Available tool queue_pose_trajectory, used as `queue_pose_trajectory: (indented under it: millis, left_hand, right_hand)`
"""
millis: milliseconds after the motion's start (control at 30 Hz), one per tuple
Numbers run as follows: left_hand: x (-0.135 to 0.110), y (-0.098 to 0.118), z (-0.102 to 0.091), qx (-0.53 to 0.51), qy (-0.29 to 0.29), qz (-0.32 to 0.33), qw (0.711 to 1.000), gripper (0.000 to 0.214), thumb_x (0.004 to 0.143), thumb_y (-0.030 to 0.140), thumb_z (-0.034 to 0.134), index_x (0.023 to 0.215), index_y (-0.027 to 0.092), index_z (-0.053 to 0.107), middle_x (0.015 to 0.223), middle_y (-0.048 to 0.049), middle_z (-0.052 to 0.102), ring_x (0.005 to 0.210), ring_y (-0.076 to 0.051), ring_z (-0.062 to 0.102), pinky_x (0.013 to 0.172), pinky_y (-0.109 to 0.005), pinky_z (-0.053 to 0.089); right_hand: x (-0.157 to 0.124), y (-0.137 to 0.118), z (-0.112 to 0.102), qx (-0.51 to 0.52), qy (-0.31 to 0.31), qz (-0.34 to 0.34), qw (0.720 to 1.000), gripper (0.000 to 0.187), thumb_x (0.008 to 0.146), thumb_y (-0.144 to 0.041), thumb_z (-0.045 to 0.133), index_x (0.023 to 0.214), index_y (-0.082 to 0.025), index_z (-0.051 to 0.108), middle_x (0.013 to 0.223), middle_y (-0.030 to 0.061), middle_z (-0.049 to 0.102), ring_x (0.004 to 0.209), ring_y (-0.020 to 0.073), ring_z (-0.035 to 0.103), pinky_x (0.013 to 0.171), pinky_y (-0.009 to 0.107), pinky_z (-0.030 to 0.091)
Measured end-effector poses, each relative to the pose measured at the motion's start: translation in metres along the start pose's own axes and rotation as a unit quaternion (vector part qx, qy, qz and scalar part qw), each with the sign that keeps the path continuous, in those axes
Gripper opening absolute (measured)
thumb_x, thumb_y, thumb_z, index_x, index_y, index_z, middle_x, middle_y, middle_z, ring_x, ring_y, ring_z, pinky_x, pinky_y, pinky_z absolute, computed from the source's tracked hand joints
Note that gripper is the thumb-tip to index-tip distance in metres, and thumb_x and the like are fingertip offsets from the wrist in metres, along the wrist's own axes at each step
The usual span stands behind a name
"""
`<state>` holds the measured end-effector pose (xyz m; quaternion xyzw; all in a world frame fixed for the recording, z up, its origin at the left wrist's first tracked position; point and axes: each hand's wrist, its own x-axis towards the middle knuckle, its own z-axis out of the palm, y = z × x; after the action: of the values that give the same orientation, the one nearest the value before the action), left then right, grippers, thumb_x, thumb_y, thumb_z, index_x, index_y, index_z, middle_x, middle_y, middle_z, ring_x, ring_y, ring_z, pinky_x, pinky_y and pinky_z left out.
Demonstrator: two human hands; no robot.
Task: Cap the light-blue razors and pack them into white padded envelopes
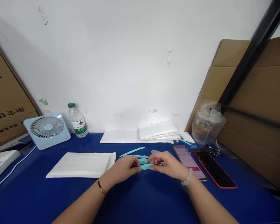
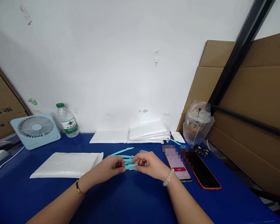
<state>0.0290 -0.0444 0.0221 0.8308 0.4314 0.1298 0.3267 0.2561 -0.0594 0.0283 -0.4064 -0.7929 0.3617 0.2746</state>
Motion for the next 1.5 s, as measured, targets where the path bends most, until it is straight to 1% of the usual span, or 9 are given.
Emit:
queue_pose_trajectory:
  millis: [200, 400, 600, 800, 1100, 1200, 1267, 1367, 1500]
  left_hand:
    - [0.001, -0.006, -0.010, -0.129, -0.028, 0.002, 0.991, 0.018, 0.082, 0.036, 0.046, 0.082, 0.018, 0.050, 0.076, 0.0000, 0.064, 0.070, -0.012, 0.056, 0.064, -0.022, 0.041]
    - [0.003, -0.006, -0.014, -0.131, 0.033, -0.011, 0.991, 0.029, 0.089, 0.045, 0.031, 0.096, 0.020, 0.044, 0.066, 0.0042, 0.054, 0.057, -0.009, 0.048, 0.056, -0.021, 0.037]
    - [0.003, 0.001, -0.013, -0.012, 0.132, 0.035, 0.991, 0.033, 0.091, 0.041, 0.026, 0.094, 0.021, 0.052, 0.076, 0.0009, 0.053, 0.068, -0.012, 0.047, 0.064, -0.023, 0.038]
    - [0.004, 0.000, -0.013, 0.069, 0.124, 0.041, 0.989, 0.026, 0.090, 0.034, 0.032, 0.094, 0.022, 0.055, 0.082, -0.0010, 0.060, 0.074, -0.015, 0.053, 0.066, -0.024, 0.037]
    - [0.003, 0.005, -0.006, 0.058, 0.121, 0.070, 0.988, 0.023, 0.090, 0.030, 0.035, 0.094, 0.023, 0.056, 0.087, -0.0002, 0.061, 0.079, -0.014, 0.054, 0.069, -0.024, 0.037]
    - [0.002, 0.006, 0.004, 0.032, 0.088, 0.064, 0.994, 0.023, 0.089, 0.032, 0.037, 0.090, 0.021, 0.057, 0.083, -0.0005, 0.061, 0.074, -0.014, 0.054, 0.068, -0.024, 0.039]
    - [0.002, 0.006, 0.013, 0.041, 0.054, 0.062, 0.996, 0.022, 0.087, 0.034, 0.041, 0.087, 0.021, 0.058, 0.081, -0.0002, 0.061, 0.073, -0.014, 0.054, 0.065, -0.024, 0.038]
    - [0.001, 0.006, 0.022, 0.078, 0.015, 0.066, 0.995, 0.018, 0.083, 0.034, 0.048, 0.086, 0.023, 0.062, 0.081, 0.0001, 0.061, 0.074, -0.015, 0.054, 0.064, -0.024, 0.037]
    - [0.005, 0.000, 0.016, 0.102, 0.069, 0.054, 0.991, 0.019, 0.083, 0.036, 0.049, 0.088, 0.023, 0.062, 0.087, -0.0021, 0.062, 0.084, -0.017, 0.055, 0.070, -0.025, 0.039]
  right_hand:
    - [-0.001, 0.010, -0.009, 0.070, 0.085, 0.004, 0.994, 0.027, 0.078, -0.041, 0.059, 0.085, -0.015, 0.066, 0.069, 0.0035, 0.065, 0.062, 0.0144, 0.062, 0.059, 0.026, 0.049]
    - [0.000, 0.013, -0.018, 0.128, 0.192, 0.036, 0.972, 0.031, 0.080, -0.046, 0.055, 0.084, -0.016, 0.062, 0.067, 0.0023, 0.062, 0.055, 0.0127, 0.059, 0.055, 0.026, 0.050]
    - [0.006, 0.012, -0.005, 0.180, 0.194, 0.039, 0.963, 0.031, 0.079, -0.044, 0.057, 0.091, -0.016, 0.060, 0.067, 0.0020, 0.062, 0.057, 0.0128, 0.060, 0.058, 0.027, 0.051]
    - [0.005, 0.011, -0.004, 0.181, 0.185, 0.039, 0.965, 0.031, 0.079, -0.044, 0.057, 0.091, -0.015, 0.060, 0.071, 0.0028, 0.062, 0.058, 0.0122, 0.060, 0.058, 0.026, 0.050]
    - [0.008, 0.007, 0.009, 0.205, 0.117, 0.033, 0.971, 0.032, 0.079, -0.045, 0.056, 0.090, -0.015, 0.058, 0.073, 0.0019, 0.061, 0.059, 0.0113, 0.060, 0.061, 0.027, 0.050]
    - [0.006, 0.011, 0.006, 0.132, 0.068, 0.047, 0.988, 0.030, 0.082, -0.043, 0.052, 0.089, -0.015, 0.059, 0.069, 0.0012, 0.061, 0.058, 0.0117, 0.059, 0.058, 0.025, 0.048]
    - [0.003, 0.016, -0.001, 0.007, 0.067, 0.049, 0.997, 0.025, 0.083, -0.038, 0.051, 0.083, -0.016, 0.062, 0.067, 0.0010, 0.060, 0.059, 0.0116, 0.057, 0.056, 0.023, 0.044]
    - [0.000, 0.023, -0.012, -0.171, 0.055, 0.045, 0.983, 0.010, 0.077, -0.025, 0.058, 0.074, -0.018, 0.064, 0.074, 0.0016, 0.060, 0.064, 0.0123, 0.054, 0.059, 0.023, 0.040]
    - [-0.002, 0.028, -0.014, -0.242, -0.006, 0.069, 0.968, 0.005, 0.068, -0.014, 0.062, 0.071, -0.018, 0.064, 0.078, 0.0020, 0.060, 0.068, 0.0138, 0.054, 0.061, 0.024, 0.039]
